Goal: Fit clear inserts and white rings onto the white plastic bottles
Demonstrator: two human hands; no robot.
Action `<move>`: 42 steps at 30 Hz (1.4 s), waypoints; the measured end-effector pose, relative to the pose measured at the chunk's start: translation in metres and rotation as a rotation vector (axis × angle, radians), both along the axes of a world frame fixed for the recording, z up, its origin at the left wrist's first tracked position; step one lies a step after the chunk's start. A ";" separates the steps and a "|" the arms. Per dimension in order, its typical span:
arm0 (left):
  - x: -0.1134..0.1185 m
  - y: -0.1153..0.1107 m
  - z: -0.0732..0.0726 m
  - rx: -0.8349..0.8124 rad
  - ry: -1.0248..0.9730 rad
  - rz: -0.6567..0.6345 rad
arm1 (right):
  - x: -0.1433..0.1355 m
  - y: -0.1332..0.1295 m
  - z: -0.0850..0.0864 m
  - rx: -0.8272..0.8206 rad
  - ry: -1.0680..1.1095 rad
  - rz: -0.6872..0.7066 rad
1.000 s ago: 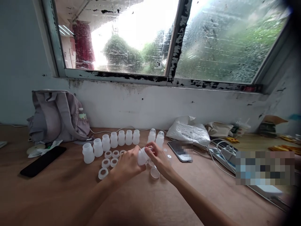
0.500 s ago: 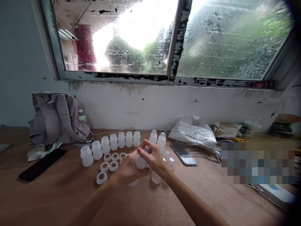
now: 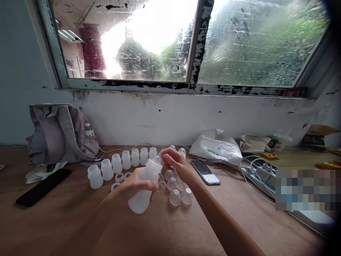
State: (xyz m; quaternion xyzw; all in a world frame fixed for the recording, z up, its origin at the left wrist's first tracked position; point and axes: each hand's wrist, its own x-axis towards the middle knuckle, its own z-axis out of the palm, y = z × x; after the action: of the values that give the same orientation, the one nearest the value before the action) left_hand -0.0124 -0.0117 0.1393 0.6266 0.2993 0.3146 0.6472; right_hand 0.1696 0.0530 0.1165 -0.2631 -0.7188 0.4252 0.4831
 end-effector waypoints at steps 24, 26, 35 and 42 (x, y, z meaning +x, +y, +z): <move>-0.037 0.037 -0.007 0.205 0.270 0.588 | -0.050 -0.020 -0.056 0.264 -0.820 -0.046; -0.037 0.040 -0.009 0.236 0.238 0.571 | -0.059 -0.025 -0.072 0.377 -0.959 0.008; -0.038 0.045 -0.012 0.547 0.535 0.678 | -0.042 -0.017 -0.035 0.298 -0.686 -0.170; -0.025 0.039 -0.017 0.652 0.588 0.493 | -0.021 -0.014 -0.008 0.350 -0.375 -0.428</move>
State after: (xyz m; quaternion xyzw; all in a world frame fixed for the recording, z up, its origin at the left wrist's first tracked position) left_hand -0.0375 0.0271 0.1222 0.7691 0.4941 0.3453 0.2125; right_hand 0.1486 0.0392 0.1087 -0.3949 -0.7856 0.1282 0.4587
